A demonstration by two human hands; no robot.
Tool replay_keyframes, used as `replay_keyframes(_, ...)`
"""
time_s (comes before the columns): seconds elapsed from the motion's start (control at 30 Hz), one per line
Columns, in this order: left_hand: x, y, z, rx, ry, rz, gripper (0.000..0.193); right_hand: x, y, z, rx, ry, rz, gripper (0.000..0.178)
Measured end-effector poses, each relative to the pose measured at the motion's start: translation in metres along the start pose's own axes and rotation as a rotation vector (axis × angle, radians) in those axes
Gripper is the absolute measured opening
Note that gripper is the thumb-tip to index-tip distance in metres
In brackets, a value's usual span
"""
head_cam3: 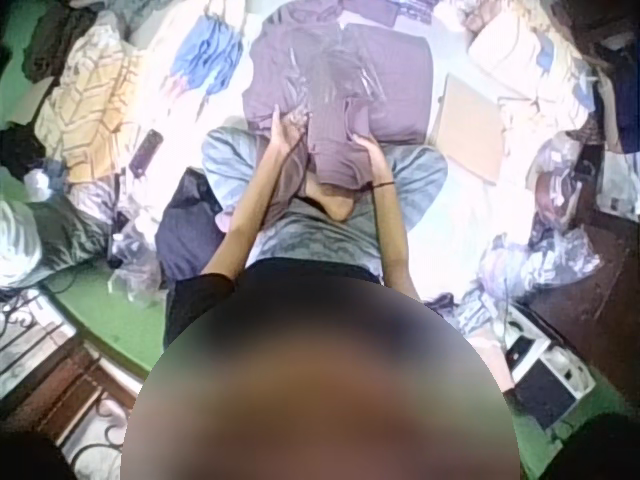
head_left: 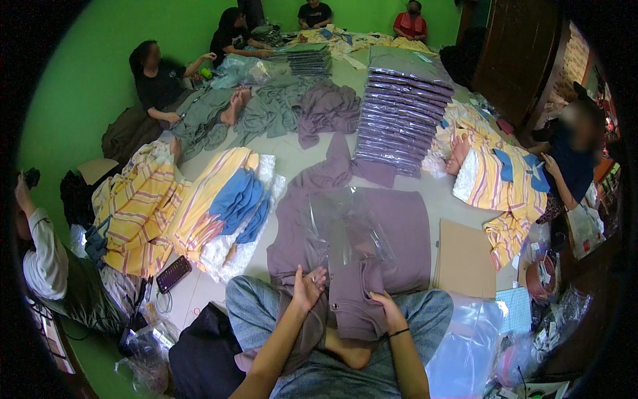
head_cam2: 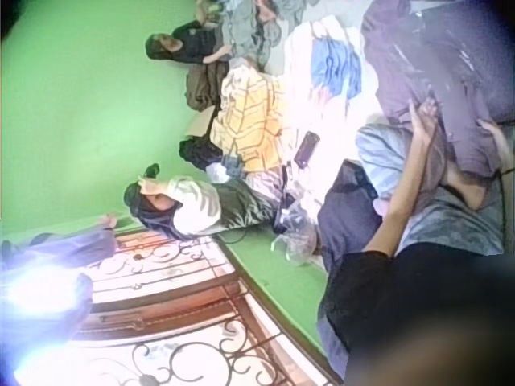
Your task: The person folds a purple hoodie using a cardboard template, places it into a clear plastic bag, and stacks the packaged item. The person repeats this process with another hoodie, folding and bagging each one individually.
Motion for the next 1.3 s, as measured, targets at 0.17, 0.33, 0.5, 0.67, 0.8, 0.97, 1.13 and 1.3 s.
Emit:
replay_keyframes(0.17,0.007,-0.001,0.002,0.086,-0.188,-0.15,0.072,0.01,-0.004,0.0,-0.004,0.012,0.012,0.045)
replay_keyframes(0.33,0.023,0.009,0.003,-0.063,-0.116,-0.105,0.071,0.025,-0.024,-0.005,-0.109,0.069,0.073,0.048)
replay_keyframes(0.5,0.028,0.012,-0.001,-0.021,-0.11,-0.1,0.071,0.027,-0.032,-0.004,-0.101,0.043,0.079,0.054)
replay_keyframes(0.67,0.038,0.017,0.002,0.01,-0.481,-0.029,0.073,0.018,-0.029,-0.001,-0.098,0.079,0.061,0.056)
replay_keyframes(0.8,0.034,0.014,0.003,-0.022,-0.36,0.014,0.073,0.01,-0.025,0.0,-0.082,0.027,0.097,0.056)
replay_keyframes(0.97,0.005,0.002,-0.002,-0.231,0.292,0.546,0.054,0.001,-0.02,-0.004,0.012,-0.083,0.119,0.05)
replay_keyframes(1.13,-0.015,-0.012,0.006,-0.159,0.062,0.11,0.042,0.001,-0.021,-0.008,-0.029,-0.035,0.115,0.05)
replay_keyframes(1.3,0.005,-0.008,0.02,-0.036,-0.159,0.025,0.033,0.003,-0.023,-0.007,-0.022,-0.037,0.106,0.053)
Point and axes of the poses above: each hand's wrist, its own y-axis away from the middle knuckle, its own x-axis out of the palm, z = x × y, the point moved 2 cm from there along -y, towards the middle knuckle, and after that the axes turned 1 degree about -x, right-handed, at the moved point
